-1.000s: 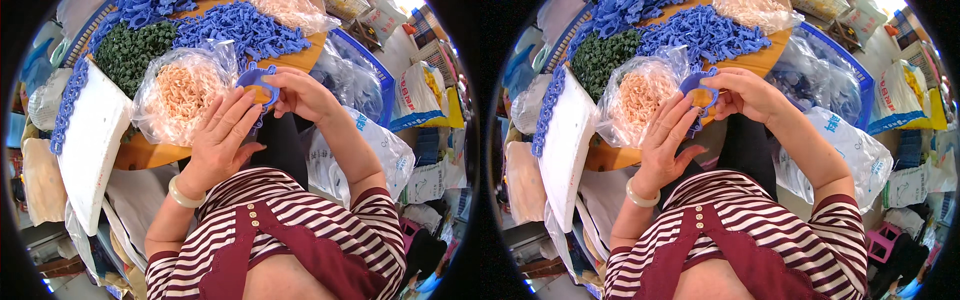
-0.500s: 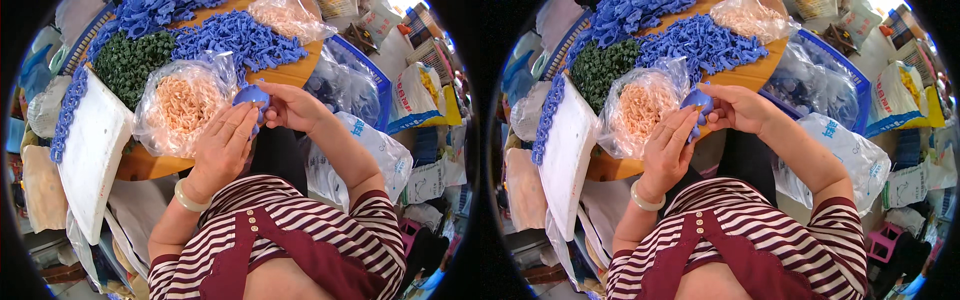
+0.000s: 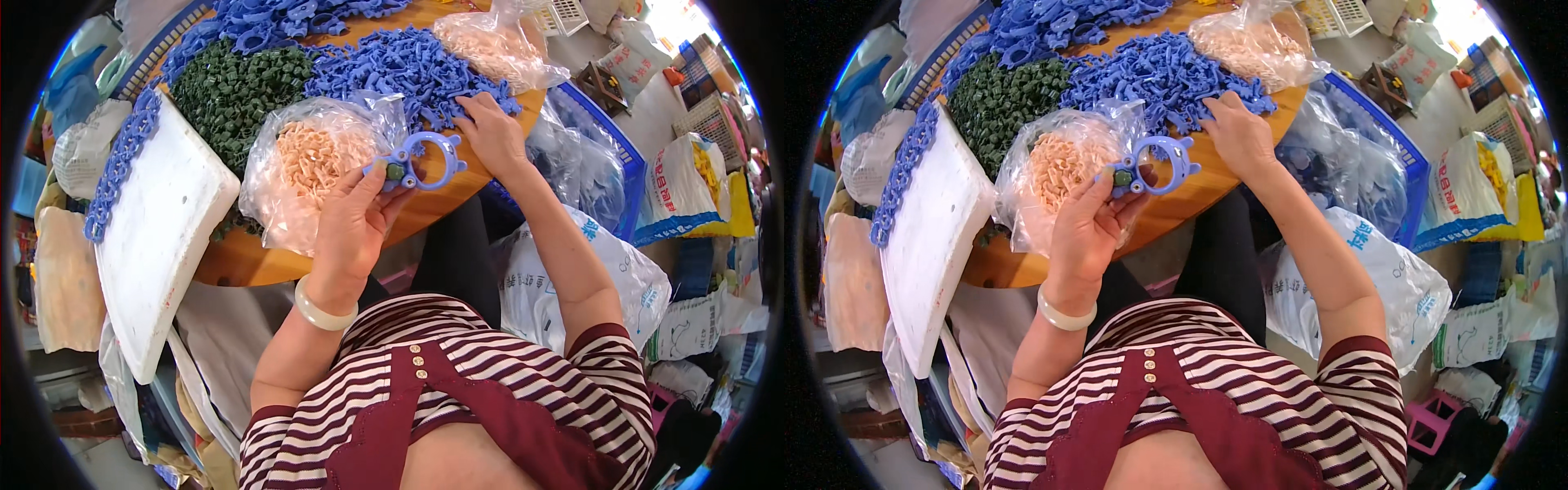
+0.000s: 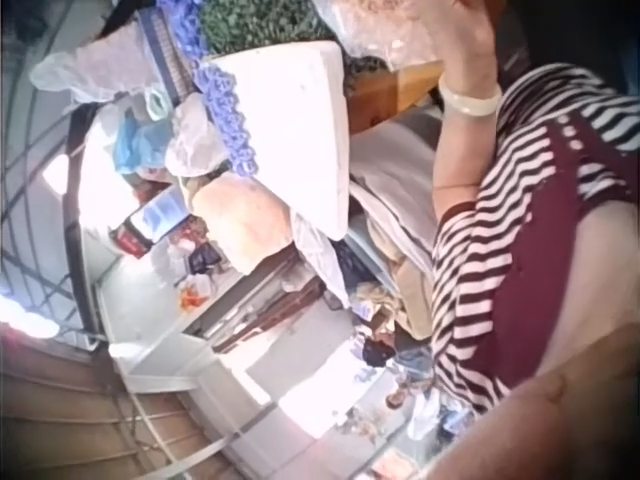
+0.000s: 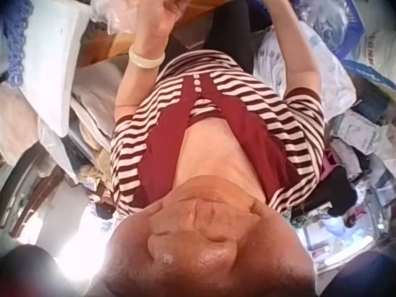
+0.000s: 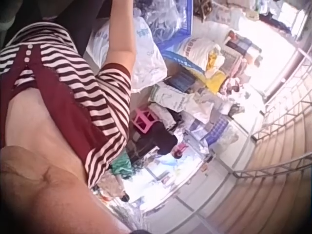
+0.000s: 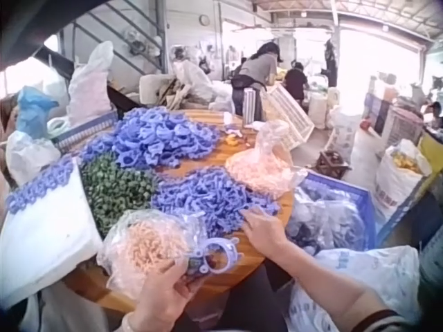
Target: Assembling small plastic components into a larger blue toy frame.
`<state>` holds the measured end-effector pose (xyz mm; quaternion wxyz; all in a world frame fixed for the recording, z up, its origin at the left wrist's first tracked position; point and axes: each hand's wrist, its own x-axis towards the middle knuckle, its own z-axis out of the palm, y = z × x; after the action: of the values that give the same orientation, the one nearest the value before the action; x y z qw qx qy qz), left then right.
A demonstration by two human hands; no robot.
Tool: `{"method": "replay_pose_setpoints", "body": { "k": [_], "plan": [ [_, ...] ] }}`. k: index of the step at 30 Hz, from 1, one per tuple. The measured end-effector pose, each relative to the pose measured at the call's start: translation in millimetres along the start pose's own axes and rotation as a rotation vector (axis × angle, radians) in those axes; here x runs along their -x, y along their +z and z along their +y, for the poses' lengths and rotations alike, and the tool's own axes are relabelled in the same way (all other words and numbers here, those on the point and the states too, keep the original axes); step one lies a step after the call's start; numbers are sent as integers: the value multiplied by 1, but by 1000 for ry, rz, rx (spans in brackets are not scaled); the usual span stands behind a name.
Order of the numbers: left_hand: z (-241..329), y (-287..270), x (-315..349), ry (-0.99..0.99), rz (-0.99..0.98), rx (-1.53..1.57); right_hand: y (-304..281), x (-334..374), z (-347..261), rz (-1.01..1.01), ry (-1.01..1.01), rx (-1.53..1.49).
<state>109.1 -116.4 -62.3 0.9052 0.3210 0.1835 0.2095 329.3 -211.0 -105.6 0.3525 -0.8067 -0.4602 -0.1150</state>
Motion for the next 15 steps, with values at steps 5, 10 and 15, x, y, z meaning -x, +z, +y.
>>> {"method": "replay_pose_setpoints", "body": {
  "k": [5,10,15],
  "plan": [
    [0,-2,4,-16,-18,34,4,-7,3,-72,-43,63],
    [2,-2,8,-17,-34,41,-12,-5,-5,-176,148,-322],
    [1,0,10,-24,-71,64,-27,1,-10,-185,413,-833]
  ]
}}
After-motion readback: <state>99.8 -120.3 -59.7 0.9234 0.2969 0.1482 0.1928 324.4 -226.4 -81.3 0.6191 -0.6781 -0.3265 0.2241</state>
